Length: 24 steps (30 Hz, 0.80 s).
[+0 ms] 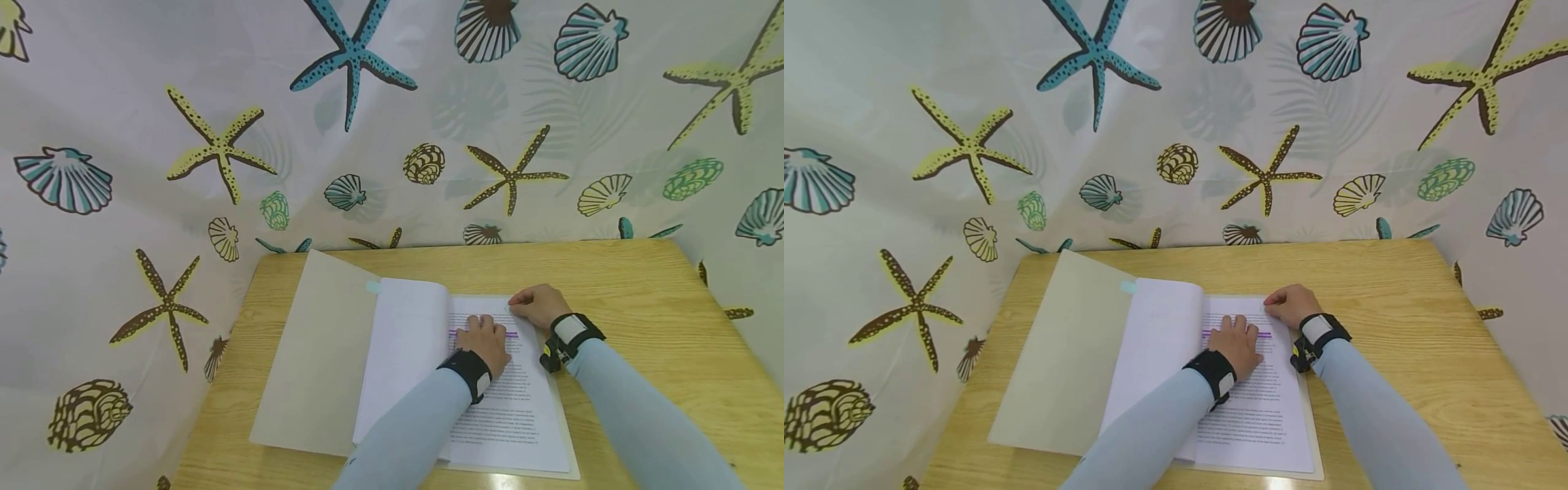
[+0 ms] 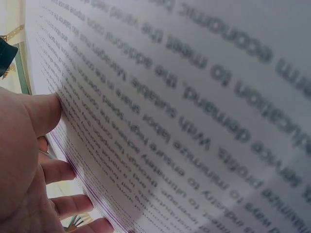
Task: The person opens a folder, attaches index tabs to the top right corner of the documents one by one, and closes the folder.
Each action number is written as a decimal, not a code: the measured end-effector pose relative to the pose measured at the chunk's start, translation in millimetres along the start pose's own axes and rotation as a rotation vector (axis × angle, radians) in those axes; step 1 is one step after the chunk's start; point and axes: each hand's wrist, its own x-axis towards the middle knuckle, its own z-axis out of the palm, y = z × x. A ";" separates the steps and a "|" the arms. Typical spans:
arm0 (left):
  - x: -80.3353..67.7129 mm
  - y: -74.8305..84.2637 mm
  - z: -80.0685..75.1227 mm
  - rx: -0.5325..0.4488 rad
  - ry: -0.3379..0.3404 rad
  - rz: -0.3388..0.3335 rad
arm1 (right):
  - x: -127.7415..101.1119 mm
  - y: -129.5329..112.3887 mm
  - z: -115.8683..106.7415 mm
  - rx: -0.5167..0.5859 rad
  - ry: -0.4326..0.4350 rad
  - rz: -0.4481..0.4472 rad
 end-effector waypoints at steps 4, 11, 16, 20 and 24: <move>0.3 0.2 1.4 0.003 0.012 -0.002 | 0.0 0.5 0.5 -0.001 0.004 0.003; 1.3 0.5 3.5 0.005 0.017 0.009 | -0.8 0.1 0.7 -0.015 0.007 -0.009; 2.3 2.1 6.8 -0.003 0.014 0.015 | -0.1 1.4 1.5 -0.039 0.010 -0.019; 2.4 2.8 7.9 -0.004 0.012 0.012 | -0.1 2.2 2.2 -0.046 0.013 -0.027; 2.1 2.8 8.0 -0.002 0.003 0.009 | 0.0 3.0 2.9 -0.044 0.014 -0.028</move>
